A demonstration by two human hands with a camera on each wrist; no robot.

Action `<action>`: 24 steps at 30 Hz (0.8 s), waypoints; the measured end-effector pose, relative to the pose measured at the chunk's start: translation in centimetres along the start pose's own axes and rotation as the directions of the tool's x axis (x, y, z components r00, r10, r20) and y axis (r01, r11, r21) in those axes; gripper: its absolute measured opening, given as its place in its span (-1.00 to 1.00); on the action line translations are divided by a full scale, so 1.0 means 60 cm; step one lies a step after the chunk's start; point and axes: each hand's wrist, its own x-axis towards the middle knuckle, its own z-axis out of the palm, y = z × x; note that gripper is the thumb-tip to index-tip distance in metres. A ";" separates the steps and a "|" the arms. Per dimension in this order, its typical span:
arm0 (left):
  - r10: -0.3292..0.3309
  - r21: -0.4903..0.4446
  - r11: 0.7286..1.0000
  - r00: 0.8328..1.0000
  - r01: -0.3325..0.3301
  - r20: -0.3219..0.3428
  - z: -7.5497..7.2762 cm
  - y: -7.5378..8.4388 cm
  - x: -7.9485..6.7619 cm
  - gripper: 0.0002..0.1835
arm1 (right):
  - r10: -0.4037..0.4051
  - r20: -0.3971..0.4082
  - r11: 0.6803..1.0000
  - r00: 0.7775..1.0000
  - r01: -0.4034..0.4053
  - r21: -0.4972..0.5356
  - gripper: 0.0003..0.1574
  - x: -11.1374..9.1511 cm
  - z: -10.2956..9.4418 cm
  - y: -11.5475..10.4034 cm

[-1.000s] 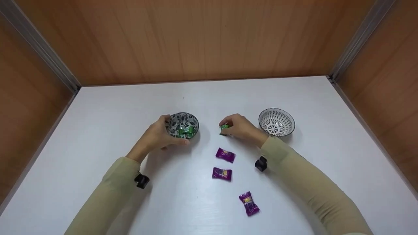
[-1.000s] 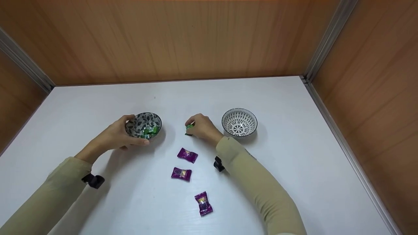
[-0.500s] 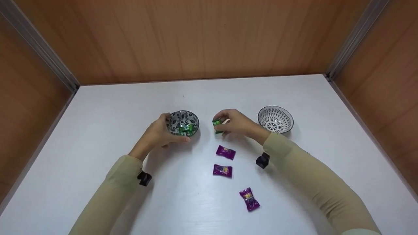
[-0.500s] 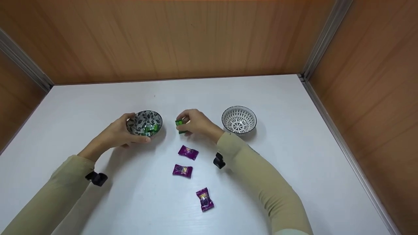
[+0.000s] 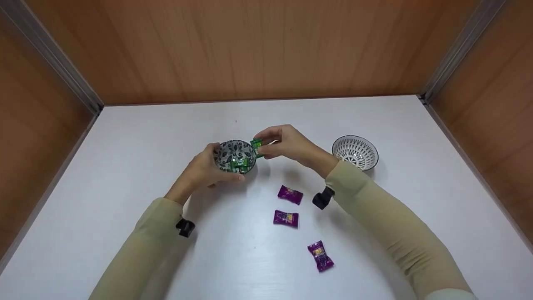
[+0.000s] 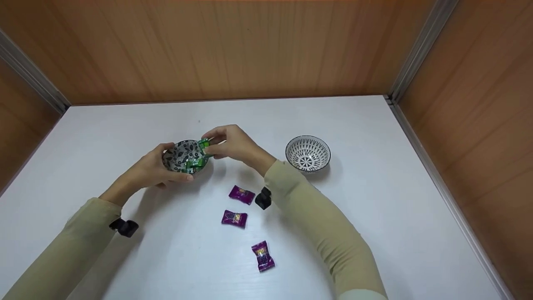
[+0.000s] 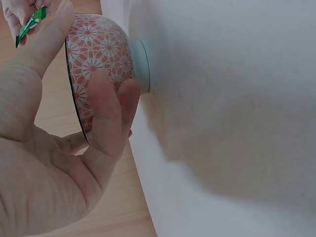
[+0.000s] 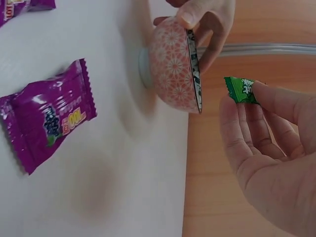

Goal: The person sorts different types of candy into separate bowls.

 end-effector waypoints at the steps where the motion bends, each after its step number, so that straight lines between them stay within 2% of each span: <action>1: 0.000 -0.002 1.000 1.000 0.000 0.004 0.000 0.000 0.000 0.42 | 0.004 0.012 1.000 1.000 -0.004 -0.002 -0.60 0.003 0.003 -0.002; 7: 0.021 -0.020 1.000 1.000 -0.020 0.011 0.004 0.003 0.000 0.45 | 0.027 0.054 0.998 0.998 -0.024 -0.049 -0.56 0.019 0.020 -0.012; 13: 0.042 -0.010 0.999 0.999 -0.042 0.022 0.008 0.008 0.006 0.51 | 0.037 0.029 0.992 0.999 -0.033 -0.124 -0.57 0.029 0.039 -0.012; 17: 0.041 -0.001 0.999 0.999 -0.041 0.032 0.004 0.005 0.003 0.48 | 0.043 0.009 0.990 0.999 -0.042 -0.131 -0.58 0.033 0.058 -0.010; 20: 0.035 -0.007 0.999 0.999 -0.035 0.038 -0.002 -0.001 -0.002 0.45 | 0.028 0.011 0.992 1.000 -0.026 -0.126 -0.46 0.039 0.068 -0.009; 24: 0.045 -0.017 0.999 0.998 -0.045 0.050 0.002 -0.002 0.003 0.44 | -0.017 0.040 0.995 0.999 0.021 -0.102 -0.24 0.035 0.058 0.003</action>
